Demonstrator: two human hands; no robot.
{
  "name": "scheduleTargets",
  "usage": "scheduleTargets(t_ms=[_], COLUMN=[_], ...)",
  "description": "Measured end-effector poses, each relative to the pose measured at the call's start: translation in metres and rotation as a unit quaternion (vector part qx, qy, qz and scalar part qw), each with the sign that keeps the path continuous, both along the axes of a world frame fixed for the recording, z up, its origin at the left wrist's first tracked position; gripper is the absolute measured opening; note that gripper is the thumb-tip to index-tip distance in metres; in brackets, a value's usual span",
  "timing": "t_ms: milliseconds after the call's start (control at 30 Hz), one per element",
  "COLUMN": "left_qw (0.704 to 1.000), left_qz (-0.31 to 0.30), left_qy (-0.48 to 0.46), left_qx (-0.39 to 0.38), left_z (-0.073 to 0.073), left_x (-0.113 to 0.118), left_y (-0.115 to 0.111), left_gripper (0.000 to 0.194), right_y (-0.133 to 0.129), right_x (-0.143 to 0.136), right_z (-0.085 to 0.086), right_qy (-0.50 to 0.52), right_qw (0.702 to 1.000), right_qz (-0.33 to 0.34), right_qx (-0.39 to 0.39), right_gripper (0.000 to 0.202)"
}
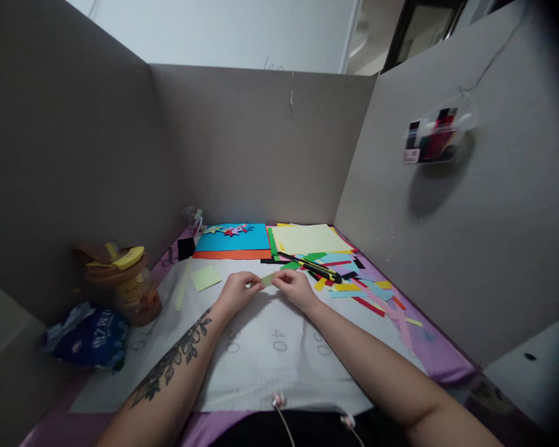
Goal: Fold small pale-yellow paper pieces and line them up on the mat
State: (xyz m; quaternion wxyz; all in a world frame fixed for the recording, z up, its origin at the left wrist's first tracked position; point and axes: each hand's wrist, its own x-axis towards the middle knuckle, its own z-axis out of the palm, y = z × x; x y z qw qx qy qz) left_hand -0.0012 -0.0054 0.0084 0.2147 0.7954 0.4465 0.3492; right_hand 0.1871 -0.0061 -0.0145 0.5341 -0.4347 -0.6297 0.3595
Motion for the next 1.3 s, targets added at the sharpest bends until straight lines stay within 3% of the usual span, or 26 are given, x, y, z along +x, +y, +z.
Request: scheduleTargets(t_ms=[200,833,1300], left_qw=[0.999,0.987,0.987], left_qz=[0.010,0.064,0.048], left_qy=[-0.032,-0.107,-0.127], left_qx=[-0.033,-0.100,-0.092], left_z=[0.0016,-0.0020,0.0032], left_x=[0.0011,0.0044,0.0053], left_y=[0.0000,0.0017,-0.0009], left_gripper=[0.016,0.016,0.017], right_y=[0.0020,-0.0003,-0.0005], right_x=[-0.0003,-0.0029,-0.0031], right_z=[-0.0015,-0.0010,-0.0002], right_qy=[0.069,0.065,0.073], right_qw=[0.998,0.996,0.996], right_qz=[-0.002,-0.055,-0.052], right_qx=[0.000,0.020,0.019], right_gripper=[0.015,0.016,0.018])
